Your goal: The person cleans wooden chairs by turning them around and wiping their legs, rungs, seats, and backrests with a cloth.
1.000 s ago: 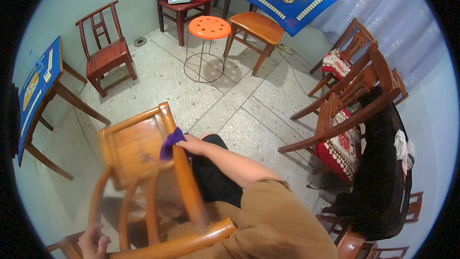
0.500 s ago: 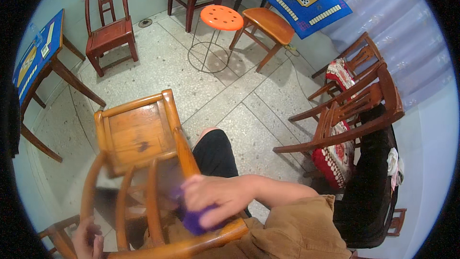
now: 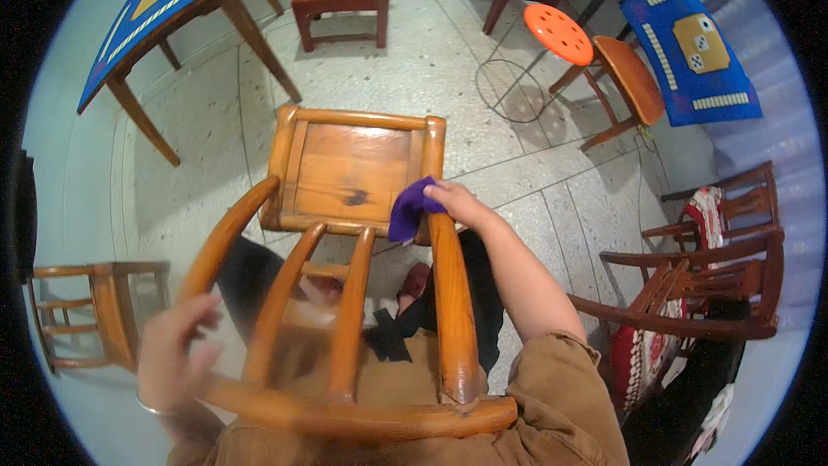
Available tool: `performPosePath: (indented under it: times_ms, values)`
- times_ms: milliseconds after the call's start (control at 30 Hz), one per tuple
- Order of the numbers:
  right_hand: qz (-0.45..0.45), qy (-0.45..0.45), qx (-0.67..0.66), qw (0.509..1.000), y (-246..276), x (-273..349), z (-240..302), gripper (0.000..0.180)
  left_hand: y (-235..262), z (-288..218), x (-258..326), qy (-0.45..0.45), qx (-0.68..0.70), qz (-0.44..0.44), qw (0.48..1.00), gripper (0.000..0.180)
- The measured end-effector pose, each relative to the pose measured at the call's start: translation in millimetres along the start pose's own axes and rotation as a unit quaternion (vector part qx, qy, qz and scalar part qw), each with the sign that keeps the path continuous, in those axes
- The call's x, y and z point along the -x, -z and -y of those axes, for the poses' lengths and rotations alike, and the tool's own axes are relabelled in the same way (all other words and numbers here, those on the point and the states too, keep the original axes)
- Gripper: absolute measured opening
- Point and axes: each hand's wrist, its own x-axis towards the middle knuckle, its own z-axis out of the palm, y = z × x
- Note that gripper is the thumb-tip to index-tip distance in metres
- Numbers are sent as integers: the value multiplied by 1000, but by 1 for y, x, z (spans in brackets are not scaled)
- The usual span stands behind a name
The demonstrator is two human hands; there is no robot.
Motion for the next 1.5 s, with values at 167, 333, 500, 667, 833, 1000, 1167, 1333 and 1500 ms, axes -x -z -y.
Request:
performPosePath:
  times_ms: [167,333,500,667,833,1000,1167,1333,1500]
  values:
    - [-8,3,97,995,0,-2,3,37,1,-5,-1,-15,-19,-17,1000,46]
    - [191,35,77,978,-41,65,108,41,1,-3,1,-21,-23,-17,999,46]
    - [473,292,310,772,-114,118,162,52,1,2,1,-45,-30,-38,998,47]
    - [535,341,250,732,-133,127,160,49,4,0,4,-58,-13,-17,998,47]
    - [552,288,185,761,-126,80,149,48,3,3,0,-60,0,-29,998,46]
    - [441,84,155,880,-98,42,108,40,2,7,-10,-4,31,-15,999,43]
    - [319,24,107,941,-84,40,117,37,7,-1,-15,3,49,-24,999,38]
    - [221,88,-225,945,-70,73,144,47,5,-2,-21,-14,49,-31,998,32]
    - [169,286,-234,914,-26,166,160,50,11,-1,-20,-88,-29,-108,990,18]
